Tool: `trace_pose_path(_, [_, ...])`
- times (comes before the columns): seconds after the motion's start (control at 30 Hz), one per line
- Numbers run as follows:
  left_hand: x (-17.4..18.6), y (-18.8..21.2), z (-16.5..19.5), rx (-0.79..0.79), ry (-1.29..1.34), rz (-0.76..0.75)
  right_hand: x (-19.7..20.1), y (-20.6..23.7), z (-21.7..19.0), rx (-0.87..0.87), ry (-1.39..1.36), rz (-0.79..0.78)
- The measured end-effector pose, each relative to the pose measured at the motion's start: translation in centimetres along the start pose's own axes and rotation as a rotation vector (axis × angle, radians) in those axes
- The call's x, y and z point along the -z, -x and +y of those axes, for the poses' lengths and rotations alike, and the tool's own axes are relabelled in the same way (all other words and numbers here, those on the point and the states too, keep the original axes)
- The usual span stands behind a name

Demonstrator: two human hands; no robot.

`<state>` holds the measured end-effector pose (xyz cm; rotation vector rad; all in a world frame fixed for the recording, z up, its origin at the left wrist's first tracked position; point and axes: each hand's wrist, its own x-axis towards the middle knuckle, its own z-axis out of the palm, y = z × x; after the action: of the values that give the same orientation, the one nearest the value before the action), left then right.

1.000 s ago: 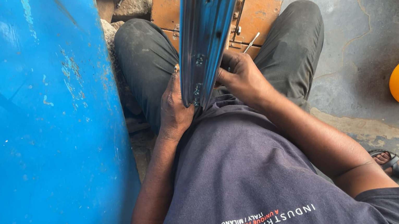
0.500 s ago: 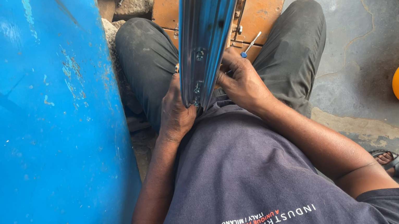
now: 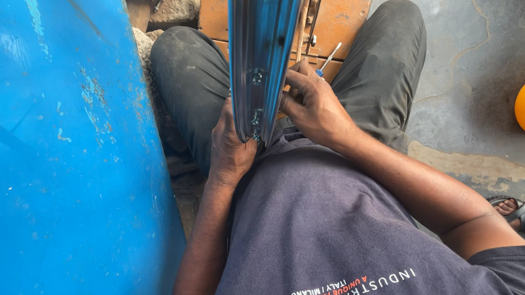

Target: The person sits on the ground and works on a bicycle wheel held between their legs. They use a spoke wrench to tighten the nipples on the wheel rim, rotating the wheel to access different spokes.

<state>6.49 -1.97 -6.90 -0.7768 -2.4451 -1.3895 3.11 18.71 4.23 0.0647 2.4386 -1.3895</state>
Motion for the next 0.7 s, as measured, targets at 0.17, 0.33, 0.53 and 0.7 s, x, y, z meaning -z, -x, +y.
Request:
trace_pose_path(0.17, [0.3, 0.0, 0.2, 0.330, -0.021, -0.130, -0.2, -0.3, 0.3, 0.112, -0.423, -0.099])
trace_pose_path(0.33, [0.2, 0.2, 0.1, 0.231, -0.049, -0.110, -0.2, 0.2, 0.7, 0.051, -0.232, -0.026])
trace_pose_path(0.53, [0.3, -0.4, 0.9, 0.236, 0.025, -0.075, -0.2, 0.0, 0.3, 0.066, -0.156, 0.013])
trace_pose_path(0.7, [0.6, -0.9, 1.2, 0.311, -0.013, -0.136, 0.2, 0.1, 0.2, 0.130, -0.543, -0.121])
